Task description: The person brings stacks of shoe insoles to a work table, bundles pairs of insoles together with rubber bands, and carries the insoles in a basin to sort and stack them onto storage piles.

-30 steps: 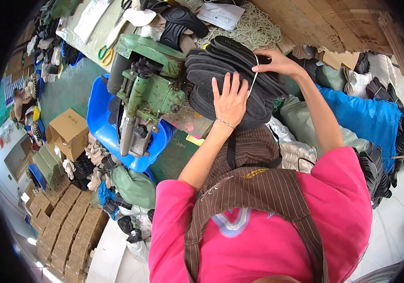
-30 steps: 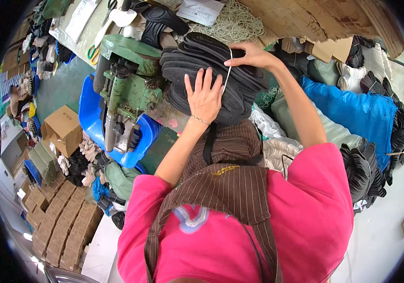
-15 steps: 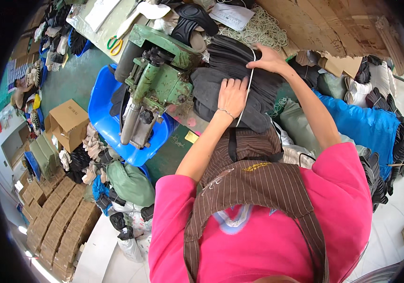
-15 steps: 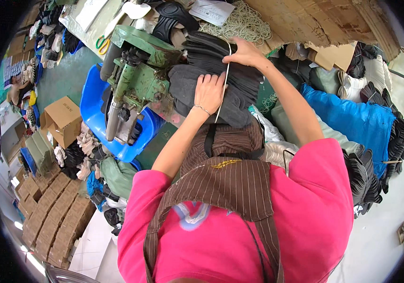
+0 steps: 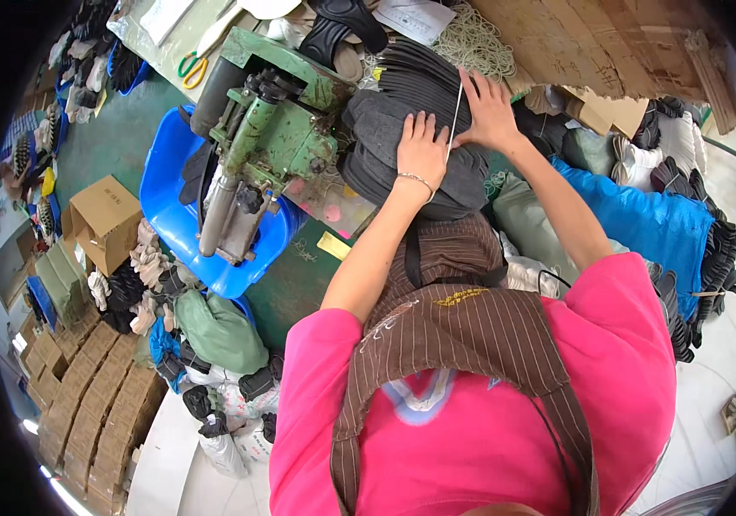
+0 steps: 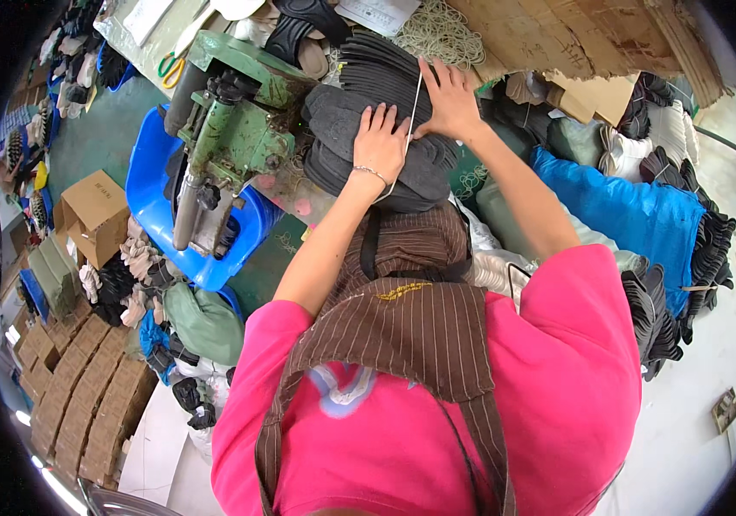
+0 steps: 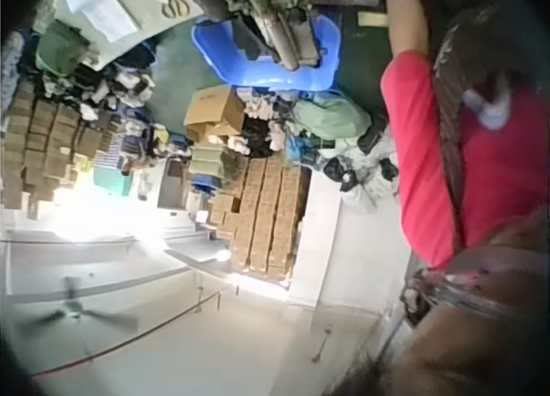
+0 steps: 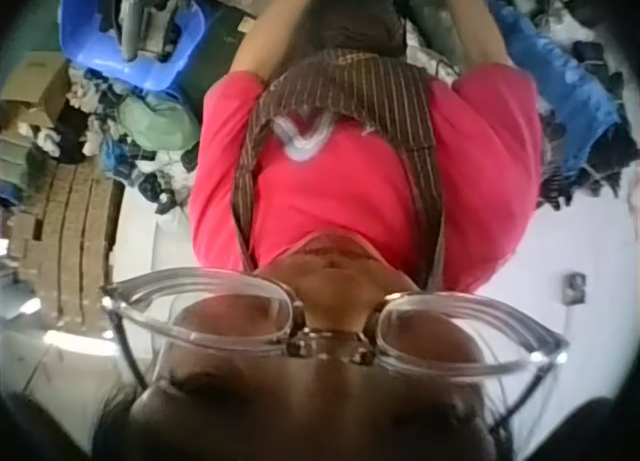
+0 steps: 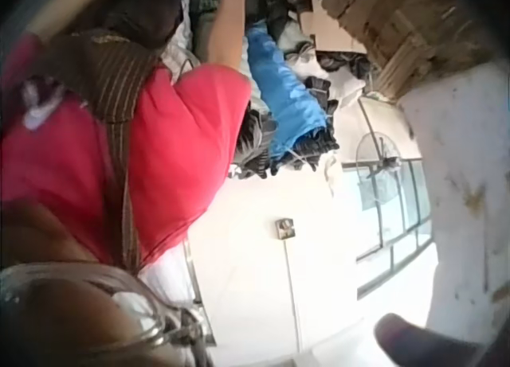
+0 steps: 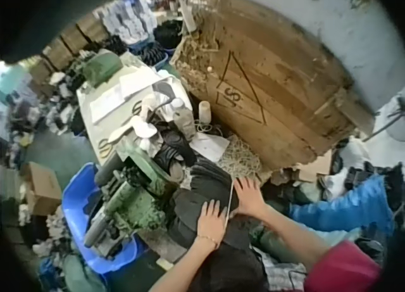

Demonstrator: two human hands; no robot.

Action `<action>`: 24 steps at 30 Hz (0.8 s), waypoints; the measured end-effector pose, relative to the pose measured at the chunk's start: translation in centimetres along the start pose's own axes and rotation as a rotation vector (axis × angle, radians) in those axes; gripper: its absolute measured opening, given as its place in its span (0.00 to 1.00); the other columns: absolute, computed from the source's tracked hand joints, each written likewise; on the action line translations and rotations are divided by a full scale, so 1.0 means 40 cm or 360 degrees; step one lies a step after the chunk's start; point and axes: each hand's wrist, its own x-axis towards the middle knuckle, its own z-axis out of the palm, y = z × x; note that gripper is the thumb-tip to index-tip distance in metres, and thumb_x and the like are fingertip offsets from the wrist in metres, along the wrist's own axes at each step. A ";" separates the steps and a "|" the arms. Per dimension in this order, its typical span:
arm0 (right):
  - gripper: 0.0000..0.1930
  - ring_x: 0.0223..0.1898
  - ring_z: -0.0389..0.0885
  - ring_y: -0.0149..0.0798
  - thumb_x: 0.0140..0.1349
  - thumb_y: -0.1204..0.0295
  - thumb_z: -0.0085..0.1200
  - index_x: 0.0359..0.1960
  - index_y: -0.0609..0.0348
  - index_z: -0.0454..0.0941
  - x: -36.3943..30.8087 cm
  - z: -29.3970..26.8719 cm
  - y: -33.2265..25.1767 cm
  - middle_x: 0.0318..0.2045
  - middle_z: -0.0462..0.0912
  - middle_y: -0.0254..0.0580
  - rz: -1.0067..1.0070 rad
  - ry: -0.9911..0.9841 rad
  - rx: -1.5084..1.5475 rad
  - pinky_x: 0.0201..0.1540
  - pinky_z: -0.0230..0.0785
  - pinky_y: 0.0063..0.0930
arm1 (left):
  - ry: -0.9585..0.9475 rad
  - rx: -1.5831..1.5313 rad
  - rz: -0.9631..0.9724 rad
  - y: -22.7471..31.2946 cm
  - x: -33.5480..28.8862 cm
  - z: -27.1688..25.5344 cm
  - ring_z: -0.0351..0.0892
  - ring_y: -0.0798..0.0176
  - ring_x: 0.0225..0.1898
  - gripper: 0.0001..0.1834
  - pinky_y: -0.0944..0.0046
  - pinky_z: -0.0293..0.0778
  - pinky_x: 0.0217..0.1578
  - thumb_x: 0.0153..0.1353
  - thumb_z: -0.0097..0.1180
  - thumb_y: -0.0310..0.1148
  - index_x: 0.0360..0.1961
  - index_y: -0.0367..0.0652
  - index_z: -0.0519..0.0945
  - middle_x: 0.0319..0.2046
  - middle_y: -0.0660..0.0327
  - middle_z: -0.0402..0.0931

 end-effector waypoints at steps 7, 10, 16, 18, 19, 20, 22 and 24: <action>0.71 0.64 0.58 0.58 0.22 0.42 0.73 0.72 0.43 0.41 0.047 0.035 0.056 0.66 0.56 0.50 -0.0036 -0.0148 0.0053 0.65 0.52 0.55 | -0.0198 -0.0011 -0.0061 -0.010 -0.009 0.008 0.64 0.49 0.61 0.16 0.45 0.49 0.65 0.63 0.48 0.41 0.44 0.46 0.82 0.55 0.54 0.73; 0.68 0.65 0.57 0.58 0.27 0.47 0.73 0.72 0.46 0.42 0.040 0.036 0.052 0.66 0.55 0.51 -0.0063 -0.0041 0.0117 0.67 0.49 0.52 | -0.0167 -0.0015 -0.0046 -0.014 -0.012 0.003 0.65 0.49 0.60 0.16 0.45 0.50 0.65 0.62 0.49 0.41 0.41 0.45 0.83 0.54 0.52 0.73; 0.45 0.62 0.59 0.59 0.40 0.66 0.68 0.62 0.67 0.59 -0.078 0.071 -0.082 0.61 0.61 0.57 -0.0112 0.0403 0.0062 0.67 0.52 0.48 | -0.0127 -0.0029 -0.0093 -0.021 -0.025 -0.003 0.67 0.50 0.57 0.15 0.45 0.50 0.65 0.60 0.50 0.40 0.38 0.42 0.83 0.46 0.51 0.74; 0.42 0.61 0.61 0.58 0.41 0.66 0.68 0.60 0.67 0.62 -0.106 0.106 -0.070 0.59 0.62 0.56 -0.0102 0.0434 0.0065 0.65 0.54 0.46 | -0.0141 -0.0036 -0.0080 -0.020 -0.016 -0.007 0.67 0.50 0.57 0.15 0.45 0.50 0.65 0.60 0.50 0.40 0.38 0.42 0.83 0.45 0.52 0.75; 0.41 0.59 0.62 0.57 0.42 0.66 0.68 0.59 0.69 0.63 -0.115 0.106 -0.069 0.58 0.63 0.56 -0.0083 0.0337 0.0088 0.64 0.56 0.44 | -0.0156 -0.0041 -0.0068 -0.019 -0.017 -0.005 0.67 0.50 0.57 0.15 0.45 0.50 0.65 0.60 0.50 0.39 0.38 0.42 0.83 0.44 0.52 0.75; 0.39 0.58 0.63 0.57 0.42 0.65 0.68 0.57 0.70 0.64 -0.120 0.108 -0.068 0.56 0.64 0.56 -0.0063 0.0241 0.0110 0.62 0.58 0.43 | -0.0160 -0.0046 -0.0069 -0.021 -0.018 -0.005 0.67 0.50 0.57 0.15 0.45 0.50 0.65 0.60 0.50 0.39 0.38 0.42 0.83 0.44 0.52 0.75; 0.40 0.57 0.64 0.57 0.42 0.64 0.69 0.56 0.72 0.64 -0.095 0.099 -0.073 0.56 0.65 0.57 -0.0066 0.0242 0.0098 0.62 0.59 0.42 | -0.0172 -0.0061 -0.0066 -0.030 -0.020 -0.004 0.67 0.49 0.57 0.14 0.45 0.50 0.65 0.61 0.50 0.39 0.37 0.43 0.83 0.43 0.53 0.75; 0.42 0.56 0.65 0.56 0.42 0.61 0.70 0.56 0.73 0.64 -0.065 0.055 -0.079 0.54 0.66 0.58 -0.0078 0.0198 0.0062 0.61 0.59 0.41 | -0.0182 -0.0075 -0.0084 -0.033 -0.028 0.002 0.67 0.49 0.57 0.14 0.45 0.50 0.65 0.61 0.50 0.39 0.37 0.43 0.83 0.43 0.53 0.76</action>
